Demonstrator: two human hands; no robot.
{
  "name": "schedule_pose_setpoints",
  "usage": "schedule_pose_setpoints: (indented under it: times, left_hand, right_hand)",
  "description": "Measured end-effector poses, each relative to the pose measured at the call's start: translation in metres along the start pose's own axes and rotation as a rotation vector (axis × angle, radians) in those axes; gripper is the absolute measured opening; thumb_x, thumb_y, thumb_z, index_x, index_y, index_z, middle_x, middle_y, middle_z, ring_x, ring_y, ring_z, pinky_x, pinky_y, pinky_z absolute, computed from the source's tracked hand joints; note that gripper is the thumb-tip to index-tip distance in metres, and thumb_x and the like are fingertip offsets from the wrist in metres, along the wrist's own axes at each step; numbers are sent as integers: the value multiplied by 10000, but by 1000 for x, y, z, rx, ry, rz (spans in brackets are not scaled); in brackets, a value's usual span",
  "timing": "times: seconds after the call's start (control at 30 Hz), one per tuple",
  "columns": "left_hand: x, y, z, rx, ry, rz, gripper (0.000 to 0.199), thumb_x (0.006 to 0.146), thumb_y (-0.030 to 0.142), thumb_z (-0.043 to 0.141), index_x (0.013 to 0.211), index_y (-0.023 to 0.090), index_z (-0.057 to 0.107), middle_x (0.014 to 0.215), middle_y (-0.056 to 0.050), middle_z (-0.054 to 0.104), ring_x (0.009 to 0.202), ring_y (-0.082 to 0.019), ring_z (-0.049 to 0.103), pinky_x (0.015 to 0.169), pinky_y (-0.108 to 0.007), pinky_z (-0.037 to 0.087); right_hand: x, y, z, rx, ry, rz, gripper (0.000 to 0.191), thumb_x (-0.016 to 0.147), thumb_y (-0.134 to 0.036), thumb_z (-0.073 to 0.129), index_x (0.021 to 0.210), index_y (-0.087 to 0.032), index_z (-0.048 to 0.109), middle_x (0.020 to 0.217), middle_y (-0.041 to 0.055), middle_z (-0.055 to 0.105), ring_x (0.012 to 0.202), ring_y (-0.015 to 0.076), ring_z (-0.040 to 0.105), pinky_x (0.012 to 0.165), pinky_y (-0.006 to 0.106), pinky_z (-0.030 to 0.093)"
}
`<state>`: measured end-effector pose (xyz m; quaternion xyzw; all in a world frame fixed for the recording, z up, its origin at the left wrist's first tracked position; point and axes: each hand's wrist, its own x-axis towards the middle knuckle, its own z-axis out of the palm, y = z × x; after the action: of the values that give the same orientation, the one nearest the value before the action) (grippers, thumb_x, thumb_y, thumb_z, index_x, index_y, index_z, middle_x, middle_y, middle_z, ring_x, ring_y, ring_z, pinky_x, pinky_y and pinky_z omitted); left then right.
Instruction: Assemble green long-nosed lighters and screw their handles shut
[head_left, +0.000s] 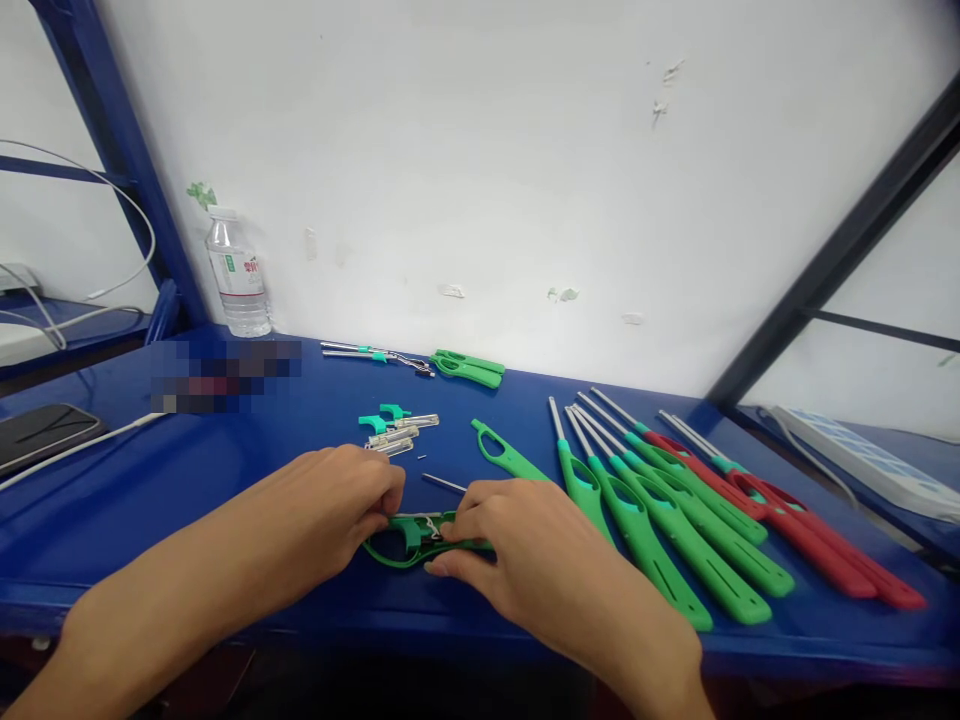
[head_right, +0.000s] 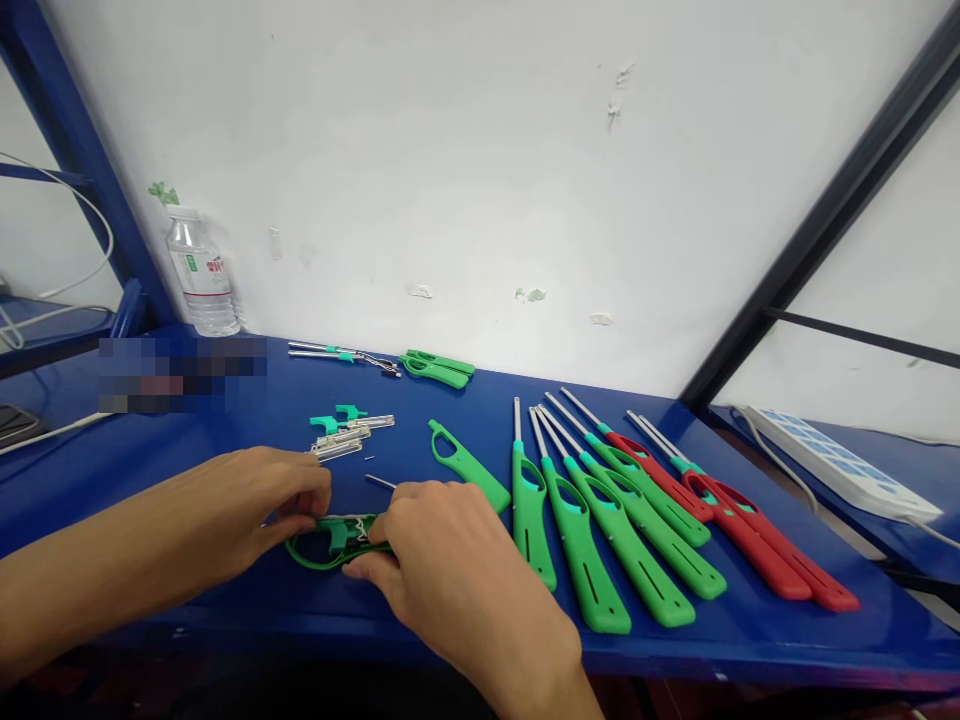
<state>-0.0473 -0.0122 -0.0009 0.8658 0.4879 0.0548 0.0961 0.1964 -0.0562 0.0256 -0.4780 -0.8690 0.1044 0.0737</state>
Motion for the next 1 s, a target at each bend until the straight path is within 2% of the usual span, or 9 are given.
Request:
schedule_pose_setpoints:
  times: [0.3, 0.47, 0.6, 1.0]
  left_hand:
    - [0, 3, -4, -21, -9, -11, 250, 948, 46, 605, 866, 264, 696, 892, -8, 764, 816, -225, 677, 695, -357, 374]
    - [-2, 0, 1, -36, 13, 29, 278, 972, 62, 578, 1007, 284, 742, 947, -19, 768, 864, -233, 691, 735, -357, 406]
    - [-5, 1, 0, -58, 15, 33, 291, 976, 46, 530, 952, 267, 718, 936, -20, 755, 836, -220, 676, 735, -362, 408]
    - [-9, 5, -3, -84, -20, -1, 282, 1002, 25, 516, 964, 264, 659, 926, -1, 719, 834, -222, 639, 734, -354, 383]
  right_hand:
    - [-1, 1, 1, -5, 8, 15, 236, 1047, -491, 807, 1023, -287, 924, 988, 20, 866, 921, 259, 790, 729, 364, 436]
    - [0, 0, 1, -7, 4, 14, 242, 1053, -499, 798, 1029, -295, 925, 986, 23, 869, 918, 262, 791, 730, 348, 438]
    - [0, 0, 1, -2, 1, 22, 246, 1044, -501, 808, 1026, -287, 928, 991, 32, 870, 914, 261, 789, 731, 341, 442]
    - [1, 0, 1, -3, 11, 15, 239, 1042, -505, 810, 1017, -296, 923, 977, 23, 860, 904, 250, 781, 734, 339, 447]
